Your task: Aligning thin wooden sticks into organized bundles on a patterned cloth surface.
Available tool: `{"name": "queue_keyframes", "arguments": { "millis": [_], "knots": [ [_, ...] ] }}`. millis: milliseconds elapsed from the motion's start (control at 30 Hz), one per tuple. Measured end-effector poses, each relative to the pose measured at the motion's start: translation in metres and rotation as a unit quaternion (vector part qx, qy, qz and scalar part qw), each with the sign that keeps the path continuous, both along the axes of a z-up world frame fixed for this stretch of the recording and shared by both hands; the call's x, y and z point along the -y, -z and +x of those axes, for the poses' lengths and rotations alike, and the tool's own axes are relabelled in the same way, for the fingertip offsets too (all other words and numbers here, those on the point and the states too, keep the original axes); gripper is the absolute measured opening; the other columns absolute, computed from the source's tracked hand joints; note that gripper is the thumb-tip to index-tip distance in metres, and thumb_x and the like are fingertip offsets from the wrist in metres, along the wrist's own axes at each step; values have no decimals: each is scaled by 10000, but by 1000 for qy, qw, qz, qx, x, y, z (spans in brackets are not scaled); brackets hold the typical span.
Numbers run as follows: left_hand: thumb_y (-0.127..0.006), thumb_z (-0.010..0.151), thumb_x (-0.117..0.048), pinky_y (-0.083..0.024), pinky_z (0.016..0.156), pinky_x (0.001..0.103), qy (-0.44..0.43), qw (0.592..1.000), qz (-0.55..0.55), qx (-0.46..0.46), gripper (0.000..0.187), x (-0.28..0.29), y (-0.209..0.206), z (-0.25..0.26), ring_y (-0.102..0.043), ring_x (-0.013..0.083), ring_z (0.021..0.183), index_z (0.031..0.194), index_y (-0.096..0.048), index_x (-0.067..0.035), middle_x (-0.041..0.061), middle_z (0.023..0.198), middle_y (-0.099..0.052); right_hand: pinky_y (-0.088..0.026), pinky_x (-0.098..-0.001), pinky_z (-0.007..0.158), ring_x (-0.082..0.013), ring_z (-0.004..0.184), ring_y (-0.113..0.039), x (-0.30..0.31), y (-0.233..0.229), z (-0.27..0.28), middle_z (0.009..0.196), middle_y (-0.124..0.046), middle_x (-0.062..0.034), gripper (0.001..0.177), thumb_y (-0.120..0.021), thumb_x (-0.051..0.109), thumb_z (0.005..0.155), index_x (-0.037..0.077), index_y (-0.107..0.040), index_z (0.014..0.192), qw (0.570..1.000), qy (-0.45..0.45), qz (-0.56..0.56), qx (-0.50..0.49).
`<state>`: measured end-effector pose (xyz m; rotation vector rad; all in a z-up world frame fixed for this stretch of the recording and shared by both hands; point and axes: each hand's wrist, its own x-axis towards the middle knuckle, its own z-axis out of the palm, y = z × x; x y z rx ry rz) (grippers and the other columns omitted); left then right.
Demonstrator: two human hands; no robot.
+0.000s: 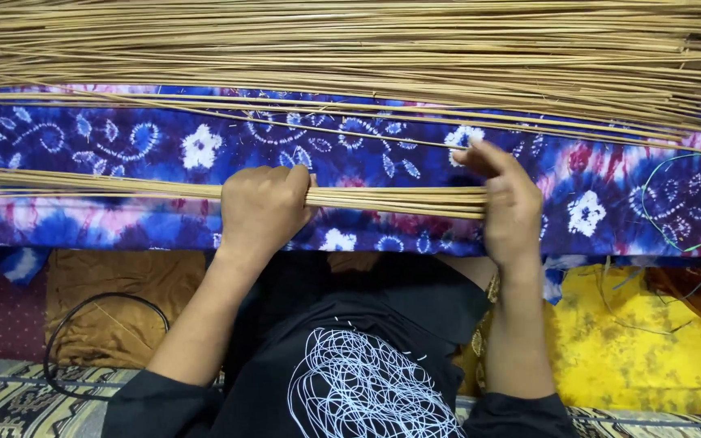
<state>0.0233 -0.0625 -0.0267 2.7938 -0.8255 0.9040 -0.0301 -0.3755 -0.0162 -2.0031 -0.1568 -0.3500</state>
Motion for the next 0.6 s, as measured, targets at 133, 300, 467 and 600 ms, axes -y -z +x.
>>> {"name": "queue_keyframes", "arguments": {
  "millis": [133,300,467,600],
  "knots": [
    [-710,654,-174,-395,428,282,4,1000,1,10,244,5,3,-2,-508,181,410,588,-481,-226,-31,462,-391,-343,-511,1107,-242,1190,-624,-15,-27,-6,1189,-743,13,437,-487,538,1137,243,-799,1222,867,45,-474,149],
    [-697,683,-155,-414,469,297,16,1000,-26,5,225,14,0,0,-543,200,456,614,-495,-227,-22,497,-428,-504,-356,730,-177,748,-629,-16,0,-1,785,-612,24,357,-595,542,1029,217,-720,1113,843,-50,-517,141],
    [-791,780,-303,-461,510,380,-11,998,-8,-56,279,-46,-2,0,-607,275,521,684,-568,-166,36,538,-503,-488,-369,741,-208,773,-628,46,17,-4,807,-614,7,414,-555,578,1064,196,-714,1076,846,-36,-522,103],
    [-821,927,-420,-466,560,350,-49,996,-5,-74,441,-71,1,-4,-596,257,530,686,-544,-176,32,527,-483,-497,-367,790,-206,805,-629,54,14,-7,843,-609,10,409,-556,586,1069,205,-698,1110,833,-20,-545,91]
  ]
}}
